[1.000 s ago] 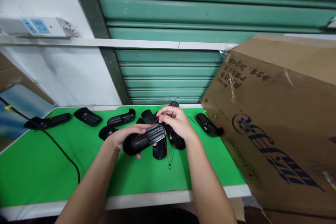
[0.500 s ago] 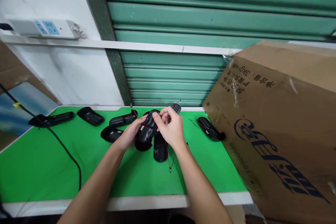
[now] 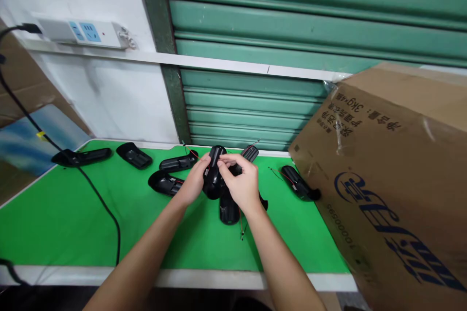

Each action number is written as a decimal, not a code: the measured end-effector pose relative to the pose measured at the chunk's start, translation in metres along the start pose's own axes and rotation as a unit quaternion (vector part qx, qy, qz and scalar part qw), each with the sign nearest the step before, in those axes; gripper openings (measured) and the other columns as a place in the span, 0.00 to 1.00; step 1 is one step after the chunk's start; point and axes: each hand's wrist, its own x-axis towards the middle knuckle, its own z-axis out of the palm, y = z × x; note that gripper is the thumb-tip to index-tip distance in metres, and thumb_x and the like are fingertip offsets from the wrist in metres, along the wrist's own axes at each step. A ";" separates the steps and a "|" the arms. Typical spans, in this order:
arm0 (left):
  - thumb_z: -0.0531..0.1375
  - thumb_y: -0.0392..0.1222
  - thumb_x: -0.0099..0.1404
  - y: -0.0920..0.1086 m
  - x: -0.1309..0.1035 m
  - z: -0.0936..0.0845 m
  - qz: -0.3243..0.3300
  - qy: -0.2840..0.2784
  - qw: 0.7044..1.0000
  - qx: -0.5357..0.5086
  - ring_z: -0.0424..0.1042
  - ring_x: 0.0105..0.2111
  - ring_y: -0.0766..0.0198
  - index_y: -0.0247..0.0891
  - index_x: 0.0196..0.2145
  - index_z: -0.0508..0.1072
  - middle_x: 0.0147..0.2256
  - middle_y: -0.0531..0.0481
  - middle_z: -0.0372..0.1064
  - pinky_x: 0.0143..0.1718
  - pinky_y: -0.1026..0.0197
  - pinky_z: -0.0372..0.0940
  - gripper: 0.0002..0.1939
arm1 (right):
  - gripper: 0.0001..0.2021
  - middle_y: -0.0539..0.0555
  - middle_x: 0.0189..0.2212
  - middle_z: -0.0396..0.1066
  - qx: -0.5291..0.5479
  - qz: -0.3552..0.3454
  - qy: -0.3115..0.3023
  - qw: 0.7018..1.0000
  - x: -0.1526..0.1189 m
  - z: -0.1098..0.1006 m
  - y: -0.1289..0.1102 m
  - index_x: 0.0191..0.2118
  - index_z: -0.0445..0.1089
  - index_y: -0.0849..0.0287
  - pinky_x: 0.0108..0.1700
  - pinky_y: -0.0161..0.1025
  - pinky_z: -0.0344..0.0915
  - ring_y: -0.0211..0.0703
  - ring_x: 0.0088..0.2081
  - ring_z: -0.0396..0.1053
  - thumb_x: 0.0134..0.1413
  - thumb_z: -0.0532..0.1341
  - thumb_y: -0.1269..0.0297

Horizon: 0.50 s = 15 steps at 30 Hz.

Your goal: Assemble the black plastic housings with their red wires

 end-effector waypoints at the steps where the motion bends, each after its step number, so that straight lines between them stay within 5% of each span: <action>1: 0.50 0.49 0.72 -0.001 0.001 0.000 0.002 0.009 1.000 0.000 0.68 0.60 0.52 0.32 0.54 0.72 0.58 0.38 0.71 0.66 0.52 0.55 0.22 | 0.04 0.51 0.32 0.79 -0.020 -0.020 -0.019 0.999 0.000 -0.001 0.001 0.38 0.79 0.55 0.41 0.41 0.73 0.42 0.33 0.75 0.57 0.66 0.67; 9: 0.48 0.48 0.74 -0.005 0.003 -0.004 0.017 0.029 0.997 0.076 0.64 0.63 0.54 0.32 0.54 0.71 0.59 0.37 0.69 0.68 0.52 0.51 0.22 | 0.10 0.54 0.39 0.77 -0.137 -0.162 -0.133 0.968 0.001 -0.006 0.007 0.42 0.77 0.54 0.47 0.47 0.70 0.46 0.41 0.72 0.65 0.58 0.72; 15: 0.46 0.47 0.75 -0.002 -0.002 -0.004 0.045 0.022 0.989 0.142 0.64 0.62 0.55 0.34 0.55 0.71 0.58 0.39 0.70 0.67 0.52 0.53 0.22 | 0.19 0.53 0.37 0.76 -0.183 -0.147 -0.139 0.962 -0.001 -0.007 0.008 0.57 0.63 0.54 0.51 0.48 0.70 0.51 0.45 0.71 0.63 0.59 0.72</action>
